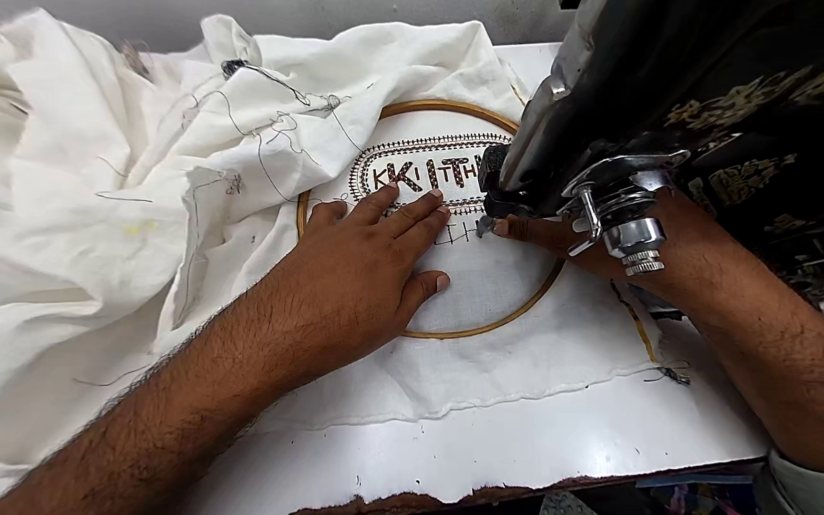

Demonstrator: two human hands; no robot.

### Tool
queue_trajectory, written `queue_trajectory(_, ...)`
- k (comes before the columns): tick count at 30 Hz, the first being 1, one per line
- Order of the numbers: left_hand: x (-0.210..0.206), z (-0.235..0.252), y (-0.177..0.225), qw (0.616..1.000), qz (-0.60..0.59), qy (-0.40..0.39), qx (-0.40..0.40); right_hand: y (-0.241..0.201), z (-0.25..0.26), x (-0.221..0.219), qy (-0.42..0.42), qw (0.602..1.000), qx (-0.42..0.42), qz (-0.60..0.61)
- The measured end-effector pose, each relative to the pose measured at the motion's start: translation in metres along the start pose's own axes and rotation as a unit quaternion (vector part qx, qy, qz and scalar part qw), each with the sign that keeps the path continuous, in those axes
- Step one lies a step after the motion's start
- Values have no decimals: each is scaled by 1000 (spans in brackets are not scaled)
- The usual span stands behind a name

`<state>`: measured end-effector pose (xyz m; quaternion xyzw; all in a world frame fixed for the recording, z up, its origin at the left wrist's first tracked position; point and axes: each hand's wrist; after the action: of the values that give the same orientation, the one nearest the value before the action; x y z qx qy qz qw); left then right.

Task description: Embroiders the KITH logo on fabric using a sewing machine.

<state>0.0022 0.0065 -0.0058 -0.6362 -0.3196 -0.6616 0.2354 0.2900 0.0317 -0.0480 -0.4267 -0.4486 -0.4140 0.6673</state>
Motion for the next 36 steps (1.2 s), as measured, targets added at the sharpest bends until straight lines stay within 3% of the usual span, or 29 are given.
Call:
queue_trajectory(8, 0, 1, -1, 1000, -1, 3, 1, -4, 2, 3, -1, 1000, -23, 11)
queue_trajectory(13, -1, 2, -2, 1000, -7, 10, -2, 48, 9, -38, 100, 991, 93, 17)
queue_trajectory(16, -2, 3, -2, 1000, -8, 10, 0, 50, 9, -40, 104, 990, 91, 26)
queue_trajectory(20, -1, 1, -1, 1000, -1, 6, 3, 7, 4, -7, 4, 1000, 3, 3)
queue_trajectory(36, 0, -2, 3, 1000, 4, -2, 1, 11, -1, -10, -4, 1000, 2, -20)
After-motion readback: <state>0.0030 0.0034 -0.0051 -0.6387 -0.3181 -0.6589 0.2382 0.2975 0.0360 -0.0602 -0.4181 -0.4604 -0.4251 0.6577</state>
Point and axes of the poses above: each hand's wrist, its own z-axis towards the middle knuckle, its own x-axis out of the back of the hand, y = z × x, and after that the axes turned 2 degrees about -z, right-handed
